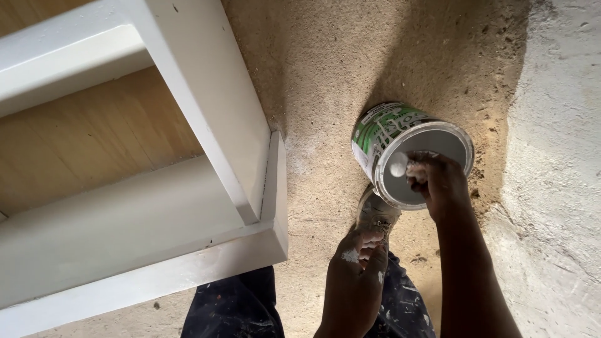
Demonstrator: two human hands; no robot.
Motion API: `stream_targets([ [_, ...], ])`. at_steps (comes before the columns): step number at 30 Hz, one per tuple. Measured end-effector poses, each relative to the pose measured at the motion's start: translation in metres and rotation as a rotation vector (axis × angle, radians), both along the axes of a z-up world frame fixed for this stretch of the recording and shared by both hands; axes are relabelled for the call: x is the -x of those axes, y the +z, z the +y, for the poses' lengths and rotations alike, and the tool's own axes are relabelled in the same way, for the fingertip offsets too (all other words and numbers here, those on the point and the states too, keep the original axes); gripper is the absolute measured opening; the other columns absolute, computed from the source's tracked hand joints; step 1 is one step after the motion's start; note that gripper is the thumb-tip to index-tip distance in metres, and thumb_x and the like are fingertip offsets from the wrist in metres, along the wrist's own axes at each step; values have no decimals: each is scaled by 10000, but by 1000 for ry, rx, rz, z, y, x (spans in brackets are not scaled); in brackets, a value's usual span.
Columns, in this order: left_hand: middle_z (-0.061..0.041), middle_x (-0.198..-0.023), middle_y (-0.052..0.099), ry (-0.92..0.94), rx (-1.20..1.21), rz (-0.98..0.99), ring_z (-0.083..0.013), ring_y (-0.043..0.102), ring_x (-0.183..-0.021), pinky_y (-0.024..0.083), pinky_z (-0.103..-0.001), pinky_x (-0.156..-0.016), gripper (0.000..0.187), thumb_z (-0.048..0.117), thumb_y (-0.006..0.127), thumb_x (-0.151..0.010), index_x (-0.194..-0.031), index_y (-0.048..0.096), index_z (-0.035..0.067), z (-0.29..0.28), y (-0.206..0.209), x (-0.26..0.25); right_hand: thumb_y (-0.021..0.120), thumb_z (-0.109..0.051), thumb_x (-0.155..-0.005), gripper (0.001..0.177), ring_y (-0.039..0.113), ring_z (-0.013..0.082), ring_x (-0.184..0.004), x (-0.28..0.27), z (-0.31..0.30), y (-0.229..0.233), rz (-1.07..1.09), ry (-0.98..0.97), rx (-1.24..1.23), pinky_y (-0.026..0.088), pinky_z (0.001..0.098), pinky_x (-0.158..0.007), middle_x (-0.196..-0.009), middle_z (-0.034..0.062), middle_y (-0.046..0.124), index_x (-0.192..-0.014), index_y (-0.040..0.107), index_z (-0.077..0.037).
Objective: Applying white filler to the edges and seams of a wooden shelf unit using fingers to scoop and spread the material.
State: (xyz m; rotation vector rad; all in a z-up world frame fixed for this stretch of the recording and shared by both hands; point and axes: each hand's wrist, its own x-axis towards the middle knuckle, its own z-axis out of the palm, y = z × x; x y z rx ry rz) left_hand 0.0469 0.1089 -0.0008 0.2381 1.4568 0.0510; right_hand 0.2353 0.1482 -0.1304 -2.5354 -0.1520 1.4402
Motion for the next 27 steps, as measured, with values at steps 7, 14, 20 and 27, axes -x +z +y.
stream_targets([
  [7,17,-1189,752,-9,-67,7,-154,715,-1027,574,-320,-860,270,235,594,-925,-1164,709,186,-5,-2,1,647,65,-842,260,647,258,-819,-2,-32,10,189,-237,-125,517,291,-707,-1048,132,722,-1055,676,-82],
  [14,37,-1196,748,14,-21,-5,-144,700,-1027,570,-309,-864,279,216,588,-910,-1161,708,193,2,4,4,602,-13,-839,188,509,217,-738,17,-19,32,143,-105,-15,468,326,-698,-761,119,523,-995,705,-38],
  [20,35,-1198,751,-16,-99,2,-154,717,-993,576,-323,-836,296,216,581,-909,-1174,706,176,-3,1,4,567,-158,-944,161,417,191,-630,-10,-18,-17,124,-54,255,341,322,-551,-738,81,531,-878,672,-54],
  [27,27,-1192,767,-2,-39,22,-143,716,-1002,583,-311,-839,272,240,570,-932,-1162,708,194,-5,-2,5,564,-155,-851,106,376,182,-612,-12,-10,-10,89,107,234,302,334,-540,-705,77,499,-790,592,-73],
])
